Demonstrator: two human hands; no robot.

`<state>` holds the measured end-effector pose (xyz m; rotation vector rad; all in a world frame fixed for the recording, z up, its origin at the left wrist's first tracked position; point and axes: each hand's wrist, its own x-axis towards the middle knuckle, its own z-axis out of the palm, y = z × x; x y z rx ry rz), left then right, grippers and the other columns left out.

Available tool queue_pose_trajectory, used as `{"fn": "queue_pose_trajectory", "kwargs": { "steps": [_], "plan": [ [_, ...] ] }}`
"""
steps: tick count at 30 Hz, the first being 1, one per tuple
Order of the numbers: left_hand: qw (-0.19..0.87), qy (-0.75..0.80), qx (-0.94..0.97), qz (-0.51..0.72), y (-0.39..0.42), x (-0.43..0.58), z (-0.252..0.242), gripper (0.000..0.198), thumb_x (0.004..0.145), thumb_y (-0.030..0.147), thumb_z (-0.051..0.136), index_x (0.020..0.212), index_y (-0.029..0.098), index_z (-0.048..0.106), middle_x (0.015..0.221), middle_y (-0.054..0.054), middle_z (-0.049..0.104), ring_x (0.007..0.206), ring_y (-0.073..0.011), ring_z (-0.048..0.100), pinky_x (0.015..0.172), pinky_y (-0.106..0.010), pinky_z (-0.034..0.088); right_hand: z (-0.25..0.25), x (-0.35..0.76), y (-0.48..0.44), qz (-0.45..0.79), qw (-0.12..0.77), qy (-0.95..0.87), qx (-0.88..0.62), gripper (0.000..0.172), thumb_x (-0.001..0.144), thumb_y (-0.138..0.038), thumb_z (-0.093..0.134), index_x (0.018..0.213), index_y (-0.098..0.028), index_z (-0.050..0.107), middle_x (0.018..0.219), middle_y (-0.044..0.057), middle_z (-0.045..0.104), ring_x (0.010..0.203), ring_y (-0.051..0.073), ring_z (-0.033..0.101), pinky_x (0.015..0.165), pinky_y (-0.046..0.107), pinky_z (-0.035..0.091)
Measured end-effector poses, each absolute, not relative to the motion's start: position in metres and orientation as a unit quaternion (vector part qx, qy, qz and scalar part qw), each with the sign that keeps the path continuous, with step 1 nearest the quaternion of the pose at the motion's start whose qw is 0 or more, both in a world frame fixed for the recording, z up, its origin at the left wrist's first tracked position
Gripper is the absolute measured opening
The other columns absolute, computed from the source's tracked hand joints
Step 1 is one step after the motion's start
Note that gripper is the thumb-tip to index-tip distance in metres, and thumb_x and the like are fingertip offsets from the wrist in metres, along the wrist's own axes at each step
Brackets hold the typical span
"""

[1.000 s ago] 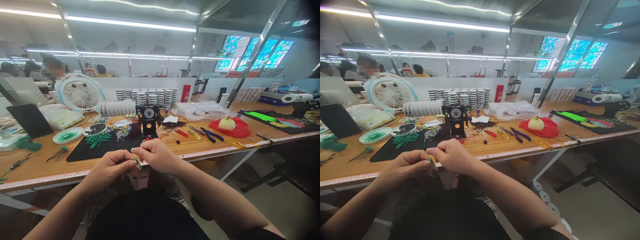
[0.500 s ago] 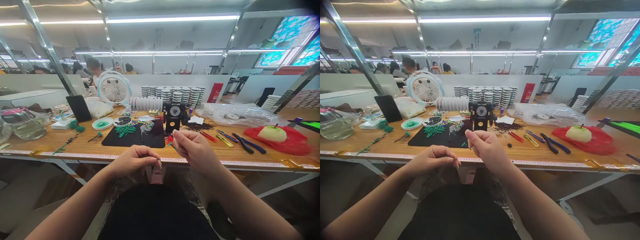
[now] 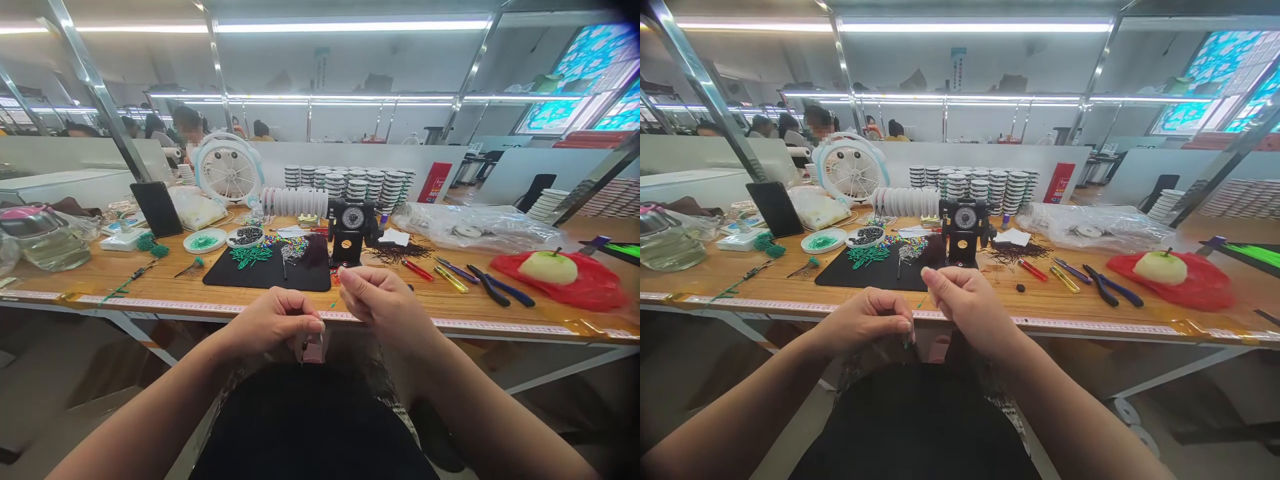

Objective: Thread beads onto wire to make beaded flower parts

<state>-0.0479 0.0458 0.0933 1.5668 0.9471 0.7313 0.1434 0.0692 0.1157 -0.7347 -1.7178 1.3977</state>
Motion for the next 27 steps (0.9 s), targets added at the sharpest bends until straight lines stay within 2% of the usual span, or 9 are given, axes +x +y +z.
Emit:
{"fn": "queue_pose_trajectory", "kwargs": {
  "steps": [4,8,12,15,19,24,27],
  "plan": [
    [0.547,0.417,0.656,0.312,0.047,-0.047,0.089,0.024,0.076,0.036,0.062,0.071,0.013,0.062,0.073,-0.006,0.065,0.071,-0.0181,0.058,0.063,-0.027,0.043,0.117,0.144,0.071,0.576,0.454,-0.625,-0.267,0.044,0.085,-0.045,0.049,0.054,-0.019,0.031,0.051,-0.006,0.024,0.044,0.006,0.018,0.042,0.025,0.015],
    [0.538,0.443,0.647,0.311,0.048,-0.044,0.087,0.024,0.076,0.037,0.063,0.072,0.013,0.064,0.072,-0.005,0.066,0.067,-0.0160,0.057,0.060,-0.024,0.042,0.117,0.143,0.073,0.516,0.468,-0.656,-0.292,0.042,0.086,-0.045,0.046,0.055,-0.019,0.034,0.050,-0.006,0.027,0.045,0.007,0.021,0.043,0.025,0.018],
    [0.578,0.412,0.627,0.321,0.049,-0.039,0.090,0.021,0.077,0.031,0.062,0.091,0.015,0.064,0.084,-0.005,0.068,0.063,-0.0123,0.057,0.056,-0.022,0.043,0.115,0.139,0.074,0.355,0.388,-0.782,-0.334,0.042,0.085,-0.038,0.049,0.051,-0.016,0.037,0.049,-0.004,0.033,0.048,0.007,0.029,0.047,0.024,0.021],
    [0.581,0.381,0.628,0.349,0.050,-0.037,0.093,0.017,0.079,0.030,0.060,0.082,0.013,0.061,0.077,-0.004,0.067,0.057,-0.0105,0.055,0.053,-0.020,0.041,0.112,0.137,0.074,0.313,0.329,-0.821,-0.347,0.040,0.085,-0.034,0.048,0.050,-0.016,0.039,0.049,-0.004,0.035,0.048,0.007,0.031,0.046,0.024,0.021],
    [0.574,0.388,0.637,0.339,0.051,-0.038,0.094,0.019,0.080,0.030,0.059,0.072,0.013,0.057,0.068,-0.003,0.064,0.054,-0.0090,0.051,0.051,-0.020,0.038,0.112,0.138,0.075,0.403,0.333,-0.782,-0.339,0.041,0.085,-0.039,0.046,0.052,-0.016,0.037,0.049,-0.005,0.031,0.047,0.007,0.029,0.044,0.023,0.021],
    [0.582,0.409,0.627,0.318,0.047,-0.040,0.091,0.024,0.077,0.035,0.061,0.069,0.013,0.057,0.063,-0.001,0.059,0.055,-0.0095,0.048,0.050,-0.020,0.034,0.113,0.144,0.076,0.542,0.423,-0.664,-0.294,0.044,0.084,-0.046,0.048,0.053,-0.018,0.033,0.048,-0.007,0.025,0.043,0.006,0.019,0.041,0.024,0.016],
    [0.622,0.418,0.582,0.316,0.043,-0.038,0.087,0.025,0.075,0.035,0.064,0.066,0.013,0.056,0.063,-0.001,0.058,0.053,-0.0086,0.047,0.049,-0.020,0.034,0.114,0.145,0.075,0.529,0.438,-0.660,-0.305,0.043,0.083,-0.046,0.049,0.053,-0.017,0.039,0.047,-0.006,0.027,0.043,0.006,0.021,0.041,0.023,0.017]
  ]
}}
